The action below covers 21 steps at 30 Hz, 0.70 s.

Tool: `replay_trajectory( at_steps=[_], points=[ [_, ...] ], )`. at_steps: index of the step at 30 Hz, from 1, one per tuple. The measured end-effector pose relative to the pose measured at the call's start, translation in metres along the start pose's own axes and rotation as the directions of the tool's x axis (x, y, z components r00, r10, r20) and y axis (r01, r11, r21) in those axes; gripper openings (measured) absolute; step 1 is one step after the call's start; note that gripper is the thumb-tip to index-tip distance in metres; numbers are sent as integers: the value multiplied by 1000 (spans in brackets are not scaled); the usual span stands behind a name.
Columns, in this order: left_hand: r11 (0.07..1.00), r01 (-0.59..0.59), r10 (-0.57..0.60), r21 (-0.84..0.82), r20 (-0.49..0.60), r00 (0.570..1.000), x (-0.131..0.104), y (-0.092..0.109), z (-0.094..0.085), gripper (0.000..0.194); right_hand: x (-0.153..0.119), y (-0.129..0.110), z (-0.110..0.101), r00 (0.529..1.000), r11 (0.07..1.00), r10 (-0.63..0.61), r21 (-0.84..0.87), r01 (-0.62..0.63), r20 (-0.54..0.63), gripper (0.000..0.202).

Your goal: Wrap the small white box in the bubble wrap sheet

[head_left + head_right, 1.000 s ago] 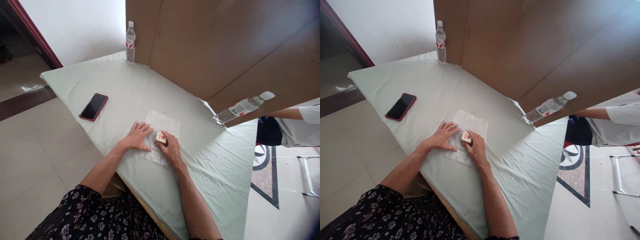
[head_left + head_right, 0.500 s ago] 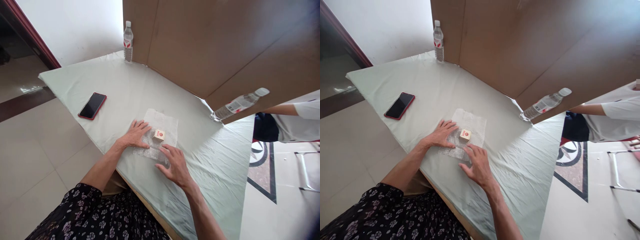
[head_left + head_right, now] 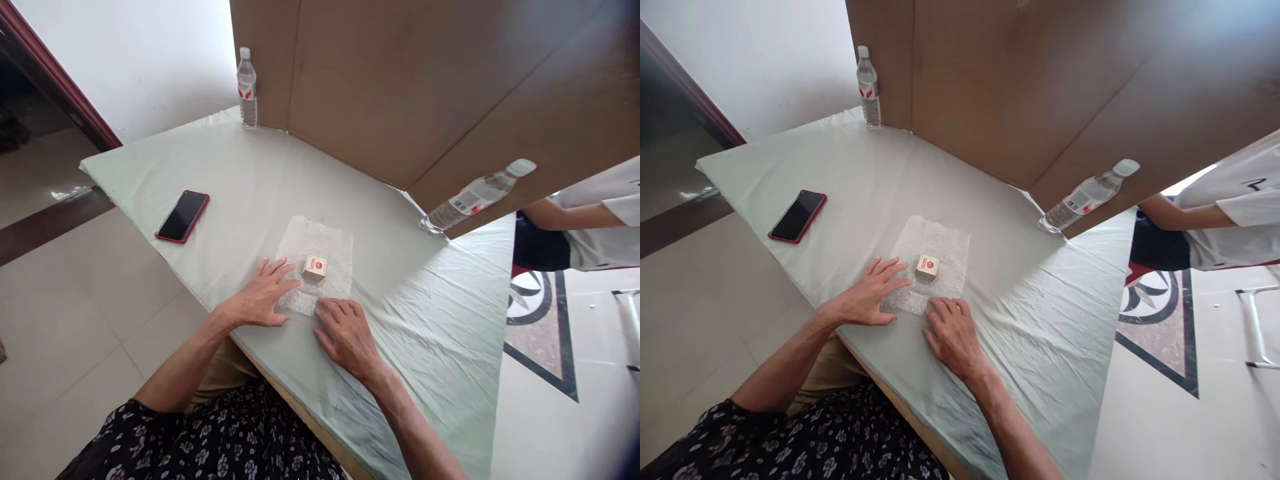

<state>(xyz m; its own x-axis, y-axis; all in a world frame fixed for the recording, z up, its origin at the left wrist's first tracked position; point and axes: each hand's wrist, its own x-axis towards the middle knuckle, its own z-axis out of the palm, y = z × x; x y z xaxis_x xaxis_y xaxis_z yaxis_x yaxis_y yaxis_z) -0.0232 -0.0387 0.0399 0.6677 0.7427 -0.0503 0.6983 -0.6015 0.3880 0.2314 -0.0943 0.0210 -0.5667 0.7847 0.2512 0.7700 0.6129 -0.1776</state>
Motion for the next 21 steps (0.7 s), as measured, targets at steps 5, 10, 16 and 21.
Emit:
replay_trajectory(
  at_steps=[5, 10, 16, 21],
  points=[
    [1000, 13, -13, 26, 13, 1000, -1, 7, 11, 76, 3, 3, 14, 987, 997, 70, -27, -75, -143, 23],
    [999, 28, -21, 44, -153, 988, 11, 15, 18, 52, 25, 10, 3, 952, 988, 146, 79, -129, -269, 17],
    [976, 136, -191, -172, -360, 913, 45, 19, 9, 13, 45, 21, -14, 928, 944, 297, 216, -250, -223, 17],
    [863, 163, -333, -478, -296, 895, 71, 17, -3, 11, 58, 41, -10, 903, 882, 392, 349, -315, -174, 24]
  ],
)
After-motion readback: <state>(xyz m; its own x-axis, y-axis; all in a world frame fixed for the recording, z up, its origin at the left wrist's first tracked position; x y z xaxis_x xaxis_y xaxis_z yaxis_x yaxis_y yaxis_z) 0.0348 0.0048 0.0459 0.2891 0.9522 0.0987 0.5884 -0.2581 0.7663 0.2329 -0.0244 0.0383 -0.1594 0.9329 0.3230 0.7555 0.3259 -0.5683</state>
